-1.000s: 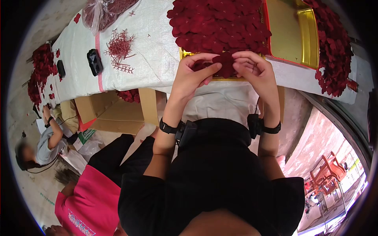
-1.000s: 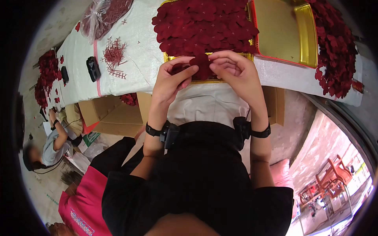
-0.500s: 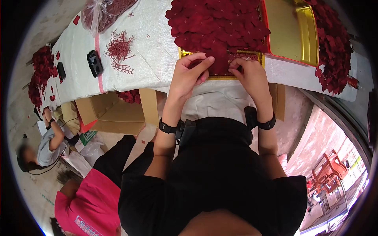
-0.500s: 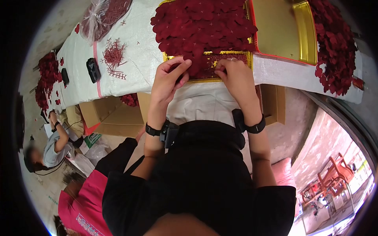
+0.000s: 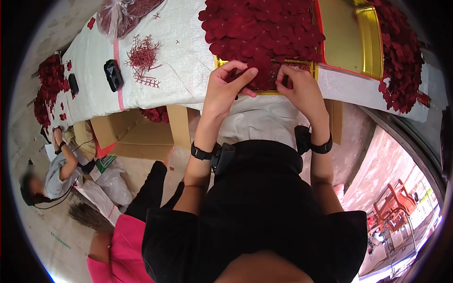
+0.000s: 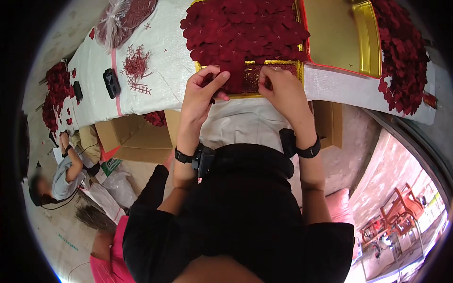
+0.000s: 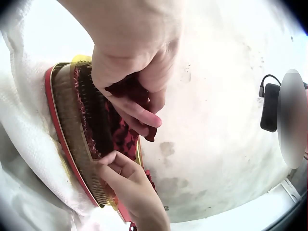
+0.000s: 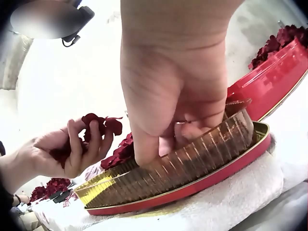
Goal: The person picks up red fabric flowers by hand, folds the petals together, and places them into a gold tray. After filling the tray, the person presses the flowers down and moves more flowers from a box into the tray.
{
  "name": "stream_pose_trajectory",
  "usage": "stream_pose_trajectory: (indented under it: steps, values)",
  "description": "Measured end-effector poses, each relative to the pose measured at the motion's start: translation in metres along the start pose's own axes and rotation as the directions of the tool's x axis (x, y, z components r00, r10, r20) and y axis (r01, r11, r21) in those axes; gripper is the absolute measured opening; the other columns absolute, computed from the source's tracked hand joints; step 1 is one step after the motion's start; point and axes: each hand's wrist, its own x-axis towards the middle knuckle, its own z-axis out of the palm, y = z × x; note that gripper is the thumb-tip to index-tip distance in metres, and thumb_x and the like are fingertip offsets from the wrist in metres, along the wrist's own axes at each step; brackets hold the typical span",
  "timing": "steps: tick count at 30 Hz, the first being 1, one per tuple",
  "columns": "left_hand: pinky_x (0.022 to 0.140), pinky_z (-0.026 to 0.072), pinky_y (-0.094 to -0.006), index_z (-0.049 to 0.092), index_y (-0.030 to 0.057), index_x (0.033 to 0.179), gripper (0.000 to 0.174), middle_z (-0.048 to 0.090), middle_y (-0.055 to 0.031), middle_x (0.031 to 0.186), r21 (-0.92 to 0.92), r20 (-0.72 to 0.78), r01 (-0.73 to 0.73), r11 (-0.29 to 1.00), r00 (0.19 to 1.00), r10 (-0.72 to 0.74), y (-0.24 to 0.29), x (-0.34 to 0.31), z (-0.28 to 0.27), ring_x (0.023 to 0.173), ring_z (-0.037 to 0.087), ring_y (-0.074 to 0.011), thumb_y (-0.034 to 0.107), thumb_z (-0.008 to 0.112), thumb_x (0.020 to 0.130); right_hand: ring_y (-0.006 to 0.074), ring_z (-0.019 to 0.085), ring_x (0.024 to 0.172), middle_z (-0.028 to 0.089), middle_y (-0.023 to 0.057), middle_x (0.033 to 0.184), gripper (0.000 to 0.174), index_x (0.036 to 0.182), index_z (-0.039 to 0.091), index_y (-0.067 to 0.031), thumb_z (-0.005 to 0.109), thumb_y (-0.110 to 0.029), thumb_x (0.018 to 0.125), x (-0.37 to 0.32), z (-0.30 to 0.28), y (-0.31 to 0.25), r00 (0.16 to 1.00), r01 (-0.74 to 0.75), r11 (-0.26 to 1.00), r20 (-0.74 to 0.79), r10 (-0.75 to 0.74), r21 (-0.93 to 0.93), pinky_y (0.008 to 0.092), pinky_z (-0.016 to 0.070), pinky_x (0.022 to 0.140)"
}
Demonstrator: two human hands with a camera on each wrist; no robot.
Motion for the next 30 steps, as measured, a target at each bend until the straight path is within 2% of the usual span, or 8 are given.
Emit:
stream_pose_trajectory:
  steps: [6, 9, 12, 15, 21, 24, 27, 30]
  values:
    - [0.045, 0.0483, -0.0215, 0.062, 0.0027, 0.097, 0.02, 0.059, -0.0012, 0.078, 0.053, 0.053, -0.057, 0.997, 0.997, 0.054, -0.001, 0.0, -0.002, 0.064, 0.057, -0.0071, -0.001, 0.069, 0.079, 0.0121, 0.057, 0.06, 0.057, 0.0041, 0.066, 0.011, 0.082, 0.059, -0.0031, 0.064, 0.001, 0.073, -0.001, -0.003, -0.007, 0.997, -0.021, 0.951, -0.068, 0.044, 0.309, 0.0233, 0.0441, 0.054]
    - [0.045, 0.0454, -0.0211, 0.061, 0.0019, 0.104, 0.027, 0.06, -0.0019, 0.079, 0.079, -0.004, -0.06, 0.995, 0.998, 0.06, 0.009, -0.004, 0.007, 0.062, 0.057, -0.0075, -0.002, 0.069, 0.079, 0.006, 0.056, 0.064, 0.06, 0.0005, 0.07, 0.014, 0.09, 0.065, -0.005, 0.066, -0.001, 0.077, -0.006, -0.006, -0.009, 0.996, 0.01, 0.923, -0.086, 0.026, 0.385, 0.0185, 0.0432, 0.055]
    - [0.046, 0.0437, -0.0205, 0.061, 0.0009, 0.107, 0.029, 0.061, -0.0022, 0.078, 0.088, 0.006, -0.076, 0.993, 0.997, 0.076, 0.007, -0.004, 0.008, 0.057, 0.056, -0.0077, 0.0, 0.069, 0.08, 0.0039, 0.056, 0.068, 0.063, -0.0005, 0.077, 0.019, 0.099, 0.068, -0.007, 0.065, -0.003, 0.081, -0.013, -0.012, -0.013, 0.996, -0.044, 0.875, -0.043, 0.074, 0.483, 0.017, 0.0427, 0.055]
    - [0.045, 0.0407, -0.0204, 0.061, 0.0001, 0.104, 0.024, 0.06, -0.0017, 0.074, 0.083, 0.005, -0.001, 0.997, 1.0, 0.001, 0.003, -0.004, 0.004, 0.052, 0.054, -0.0078, 0.001, 0.069, 0.081, 0.0032, 0.057, 0.072, 0.065, -0.0002, 0.086, 0.015, 0.099, 0.068, -0.0055, 0.064, -0.003, 0.084, -0.017, -0.019, -0.02, 0.995, -0.045, 0.772, -0.045, 0.094, 0.634, 0.0166, 0.0429, 0.056]
    - [0.043, 0.0378, -0.0205, 0.061, -0.0004, 0.1, 0.019, 0.062, -0.0029, 0.073, 0.055, 0.058, -0.02, 0.998, 0.998, 0.016, 0.005, -0.006, 0.008, 0.05, 0.052, -0.0072, 0.004, 0.068, 0.083, 0.0038, 0.058, 0.079, 0.065, 0.0039, 0.093, 0.019, 0.105, 0.064, 0.0013, 0.062, -0.001, 0.087, -0.019, -0.018, -0.029, 0.994, -0.034, 0.564, -0.031, 0.106, 0.825, 0.0172, 0.0445, 0.063]
    - [0.043, 0.038, -0.0199, 0.061, -0.0007, 0.099, 0.017, 0.064, -0.0039, 0.075, 0.057, 0.098, 0.012, 0.998, 0.995, -0.018, 0.008, -0.008, 0.01, 0.051, 0.054, -0.0076, 0.004, 0.066, 0.084, 0.0046, 0.058, 0.08, 0.065, 0.0048, 0.093, 0.019, 0.105, 0.062, 0.003, 0.061, 0.0, 0.087, -0.016, -0.013, -0.031, 0.995, -0.01, 0.561, -0.047, 0.087, 0.828, 0.017, 0.0445, 0.066]
    - [0.042, 0.0382, -0.0191, 0.061, -0.0011, 0.1, 0.016, 0.065, -0.0049, 0.077, 0.016, 0.144, 0.006, 1.0, 0.99, -0.008, 0.013, -0.012, 0.015, 0.054, 0.058, -0.0086, 0.004, 0.065, 0.085, 0.005, 0.058, 0.08, 0.064, 0.0043, 0.093, 0.017, 0.102, 0.062, 0.0026, 0.062, 0.002, 0.085, -0.015, -0.011, -0.04, 0.987, 0.004, 0.481, -0.08, 0.137, 0.876, 0.0175, 0.045, 0.066]
    - [0.043, 0.0389, -0.0188, 0.062, -0.0014, 0.101, 0.016, 0.066, -0.006, 0.079, 0.014, 0.157, -0.005, 1.0, 0.988, 0.002, 0.014, -0.013, 0.018, 0.058, 0.062, -0.0099, 0.004, 0.064, 0.086, 0.0057, 0.059, 0.081, 0.063, 0.0042, 0.093, 0.015, 0.098, 0.062, 0.0029, 0.063, 0.004, 0.084, -0.016, -0.012, -0.038, 0.989, 0.036, 0.506, -0.102, 0.103, 0.862, 0.0185, 0.0459, 0.067]
